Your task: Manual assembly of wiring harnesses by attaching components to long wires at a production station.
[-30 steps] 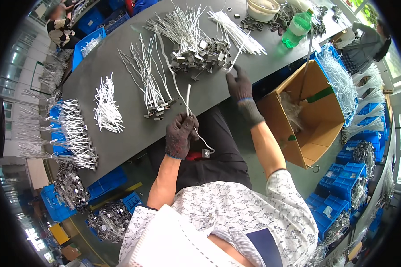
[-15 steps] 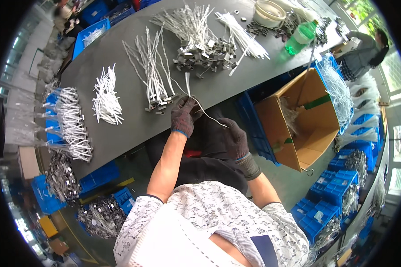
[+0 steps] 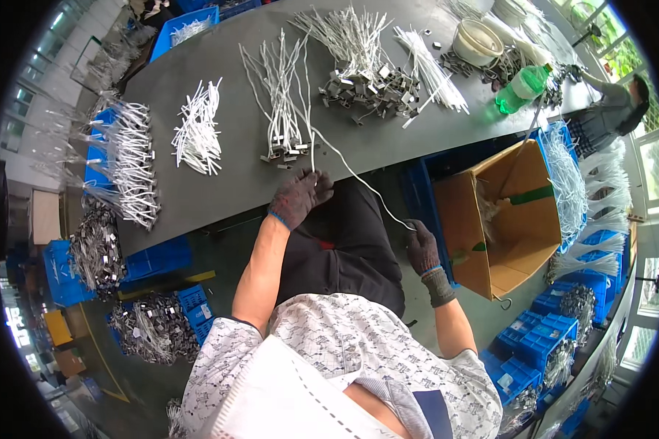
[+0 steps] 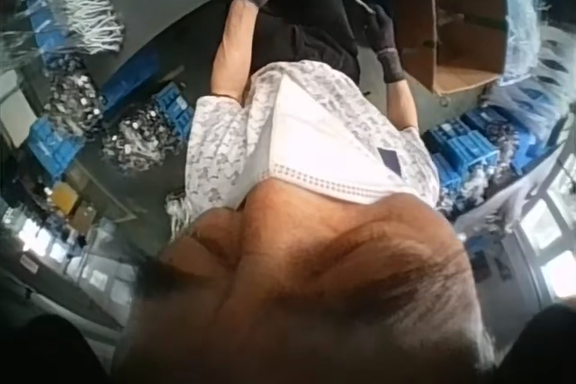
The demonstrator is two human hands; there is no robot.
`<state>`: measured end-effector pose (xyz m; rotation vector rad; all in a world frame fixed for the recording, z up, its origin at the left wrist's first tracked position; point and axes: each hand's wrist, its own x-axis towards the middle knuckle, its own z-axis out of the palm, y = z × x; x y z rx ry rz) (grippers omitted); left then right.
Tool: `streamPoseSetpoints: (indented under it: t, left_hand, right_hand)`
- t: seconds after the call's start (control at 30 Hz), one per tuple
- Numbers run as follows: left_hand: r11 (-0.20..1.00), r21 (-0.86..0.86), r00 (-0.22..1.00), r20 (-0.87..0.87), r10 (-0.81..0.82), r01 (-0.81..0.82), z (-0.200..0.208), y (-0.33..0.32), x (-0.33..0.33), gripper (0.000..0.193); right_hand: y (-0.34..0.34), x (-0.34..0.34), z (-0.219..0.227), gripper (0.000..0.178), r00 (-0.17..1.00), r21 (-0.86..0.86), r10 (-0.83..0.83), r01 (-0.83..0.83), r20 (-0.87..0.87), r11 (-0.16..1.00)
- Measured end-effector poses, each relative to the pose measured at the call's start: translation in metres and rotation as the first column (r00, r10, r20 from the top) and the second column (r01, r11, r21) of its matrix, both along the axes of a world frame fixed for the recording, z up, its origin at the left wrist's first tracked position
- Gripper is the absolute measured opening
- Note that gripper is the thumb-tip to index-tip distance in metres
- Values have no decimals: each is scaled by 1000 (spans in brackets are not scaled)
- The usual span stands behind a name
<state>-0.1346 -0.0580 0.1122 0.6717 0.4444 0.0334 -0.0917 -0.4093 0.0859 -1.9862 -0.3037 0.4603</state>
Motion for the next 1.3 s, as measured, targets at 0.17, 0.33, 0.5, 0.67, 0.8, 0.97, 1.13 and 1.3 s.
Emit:
streamPoseSetpoints:
  t: [0.17,0.33,0.5,0.67,0.8,0.97,1.13,1.3]
  left_hand:
    - [934,-71,937,-6,350,-350,14,12,38,8]
    - [818,46,819,70,569,-573,59,26,68,11]
    - [658,178,682,200,704,-732,72,61,75,15]
    - [601,265,656,269,705,-754,79,64,82,13]
    - [631,262,682,228,695,-730,78,62,83,12]
    - [889,304,939,102,328,-343,58,43,83,12]
    - [914,364,984,61,168,-178,30,40,80,15]
    - [862,493,992,102,80,-120,58,51,85,28]
  right_hand:
    - [17,-17,25,22,993,-2,88,-88,76,996]
    - [0,-15,-6,24,997,-65,74,-73,8,995]
    - [-27,-8,-33,24,998,-152,-15,6,-58,988]
    - [-30,-6,-51,28,991,-105,-76,64,-111,992]
    - [-26,0,-48,26,992,-141,-44,27,-115,990]
    - [-12,2,-34,26,998,-126,-22,14,-67,992]
    - [-26,4,-46,24,930,-690,301,-76,211,720]
    - [-60,20,-68,22,929,-793,366,-262,-53,550]
